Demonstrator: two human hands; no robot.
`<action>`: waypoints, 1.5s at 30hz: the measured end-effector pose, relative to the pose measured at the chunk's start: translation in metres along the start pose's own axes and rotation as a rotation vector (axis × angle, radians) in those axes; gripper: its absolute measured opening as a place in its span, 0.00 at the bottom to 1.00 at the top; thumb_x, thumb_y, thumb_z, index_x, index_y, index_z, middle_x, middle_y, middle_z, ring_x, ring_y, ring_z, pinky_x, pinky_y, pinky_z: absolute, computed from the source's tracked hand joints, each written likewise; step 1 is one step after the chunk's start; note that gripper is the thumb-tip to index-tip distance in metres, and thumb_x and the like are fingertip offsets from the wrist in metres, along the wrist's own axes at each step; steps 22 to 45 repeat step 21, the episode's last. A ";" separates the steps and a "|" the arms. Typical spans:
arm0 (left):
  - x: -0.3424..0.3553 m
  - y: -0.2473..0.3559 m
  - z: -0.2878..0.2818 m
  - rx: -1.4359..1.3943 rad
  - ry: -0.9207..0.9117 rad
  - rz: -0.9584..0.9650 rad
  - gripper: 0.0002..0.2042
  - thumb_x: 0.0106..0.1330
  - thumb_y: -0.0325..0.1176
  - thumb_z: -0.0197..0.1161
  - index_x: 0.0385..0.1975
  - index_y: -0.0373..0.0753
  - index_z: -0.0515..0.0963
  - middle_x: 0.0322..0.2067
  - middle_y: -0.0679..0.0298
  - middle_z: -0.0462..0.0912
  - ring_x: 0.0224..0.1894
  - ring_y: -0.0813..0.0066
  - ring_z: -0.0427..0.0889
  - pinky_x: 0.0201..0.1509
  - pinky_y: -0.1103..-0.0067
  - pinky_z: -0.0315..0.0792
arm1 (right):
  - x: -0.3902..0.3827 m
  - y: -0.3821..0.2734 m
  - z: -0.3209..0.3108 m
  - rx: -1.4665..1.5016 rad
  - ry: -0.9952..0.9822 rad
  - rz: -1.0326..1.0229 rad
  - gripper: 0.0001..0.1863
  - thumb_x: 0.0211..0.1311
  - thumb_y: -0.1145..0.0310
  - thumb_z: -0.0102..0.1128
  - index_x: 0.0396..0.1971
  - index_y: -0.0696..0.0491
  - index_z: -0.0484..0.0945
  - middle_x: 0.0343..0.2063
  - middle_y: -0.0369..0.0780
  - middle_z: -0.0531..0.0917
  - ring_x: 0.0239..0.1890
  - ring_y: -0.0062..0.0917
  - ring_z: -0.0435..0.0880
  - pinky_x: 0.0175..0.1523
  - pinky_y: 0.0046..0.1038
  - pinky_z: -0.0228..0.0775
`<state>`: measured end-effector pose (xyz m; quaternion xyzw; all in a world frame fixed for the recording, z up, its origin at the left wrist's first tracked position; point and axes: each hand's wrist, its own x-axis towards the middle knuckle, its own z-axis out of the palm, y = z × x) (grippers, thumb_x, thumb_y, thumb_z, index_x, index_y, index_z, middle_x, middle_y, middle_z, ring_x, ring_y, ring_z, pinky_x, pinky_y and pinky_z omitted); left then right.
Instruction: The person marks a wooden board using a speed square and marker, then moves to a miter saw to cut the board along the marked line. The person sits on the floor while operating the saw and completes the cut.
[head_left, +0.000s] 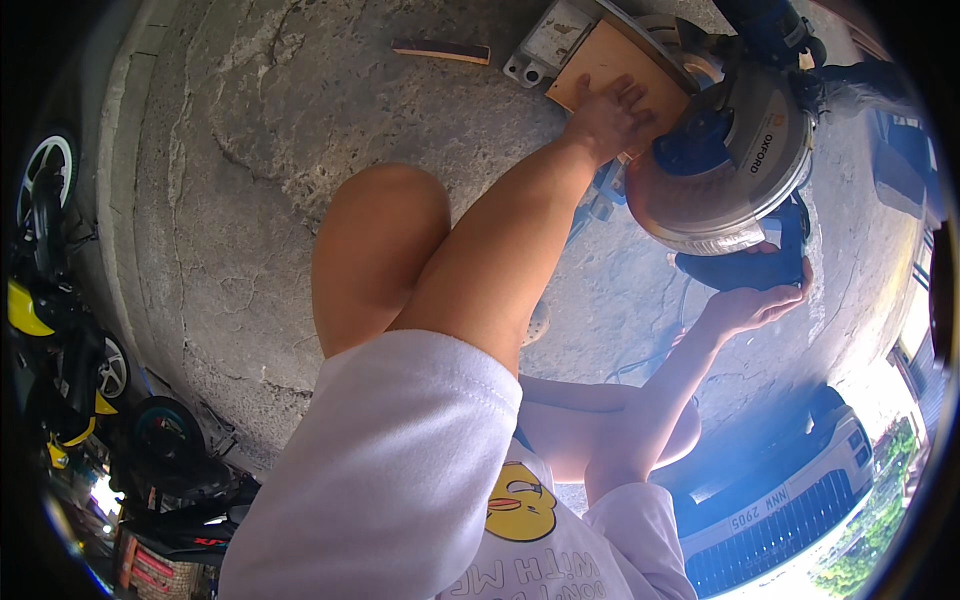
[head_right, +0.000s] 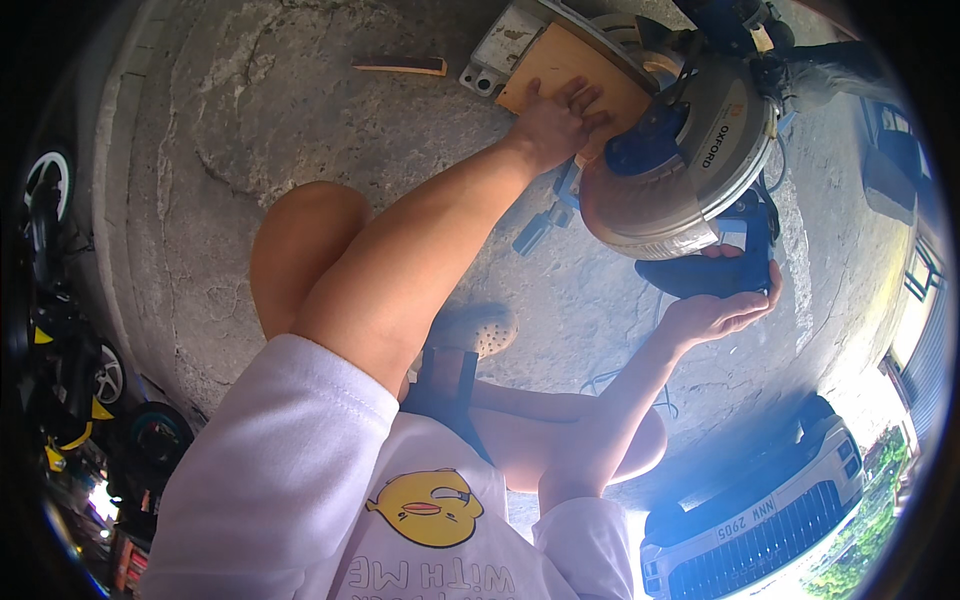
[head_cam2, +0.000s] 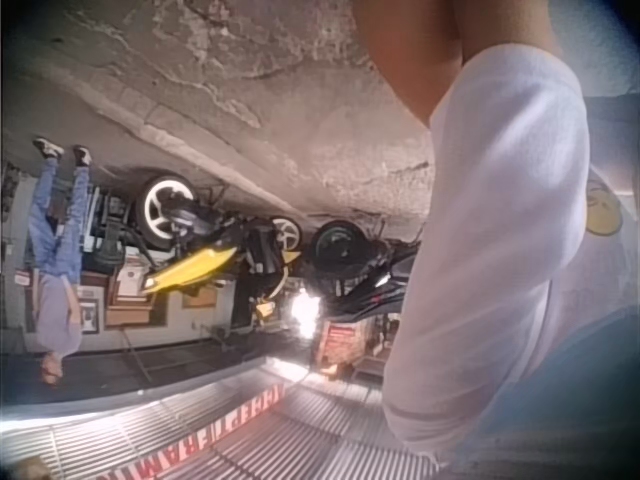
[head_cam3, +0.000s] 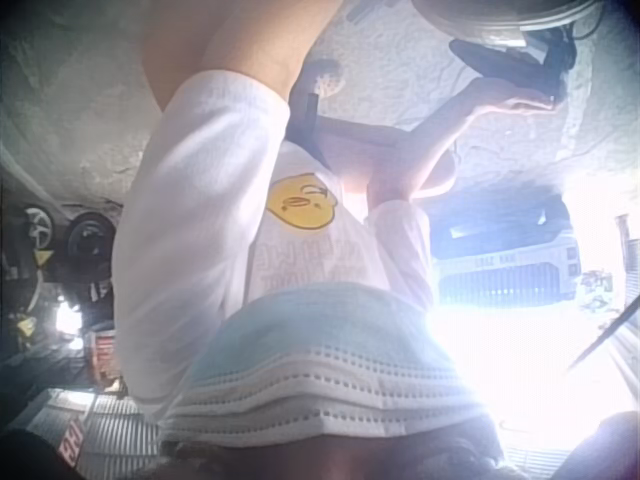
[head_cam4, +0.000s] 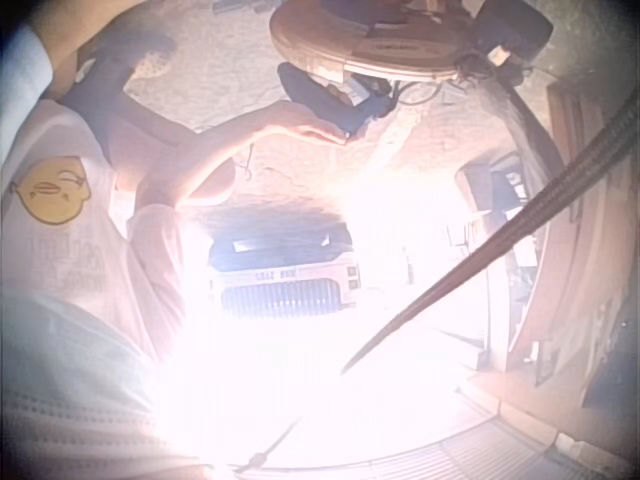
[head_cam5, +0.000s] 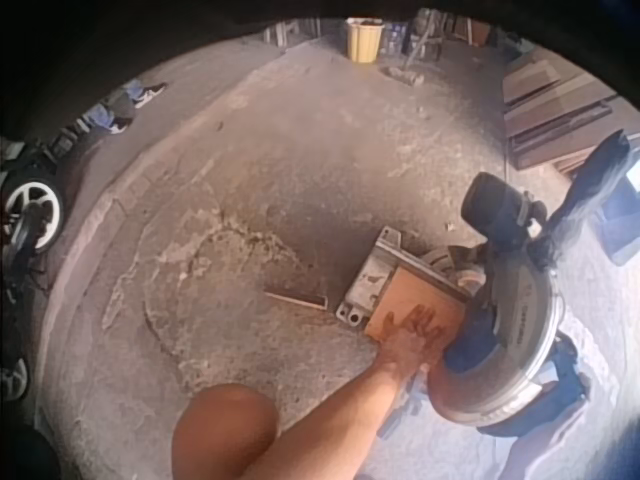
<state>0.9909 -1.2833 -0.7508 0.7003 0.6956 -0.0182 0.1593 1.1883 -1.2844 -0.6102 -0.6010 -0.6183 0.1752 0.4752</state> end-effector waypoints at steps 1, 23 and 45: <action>0.000 0.000 0.000 0.005 0.002 -0.001 0.25 0.72 0.39 0.47 0.69 0.65 0.59 0.73 0.69 0.53 0.74 0.67 0.50 0.63 0.44 0.61 | 0.000 0.000 0.000 -0.006 -0.001 0.000 0.26 0.77 0.51 0.18 0.52 0.53 0.64 0.29 0.39 0.77 0.28 0.21 0.80 0.31 0.19 0.80; -0.001 0.001 -0.006 -0.038 -0.038 -0.011 0.27 0.69 0.50 0.52 0.69 0.63 0.60 0.73 0.70 0.52 0.75 0.68 0.48 0.67 0.45 0.57 | -0.001 0.007 -0.005 -0.100 0.014 -0.044 0.28 0.76 0.48 0.21 0.50 0.54 0.66 0.30 0.39 0.78 0.27 0.20 0.82 0.27 0.17 0.81; -0.001 0.001 -0.006 -0.038 -0.038 -0.011 0.27 0.69 0.50 0.52 0.69 0.63 0.60 0.73 0.70 0.52 0.75 0.68 0.48 0.67 0.45 0.57 | -0.001 0.007 -0.005 -0.100 0.014 -0.044 0.28 0.76 0.48 0.21 0.50 0.54 0.66 0.30 0.39 0.78 0.27 0.20 0.82 0.27 0.17 0.81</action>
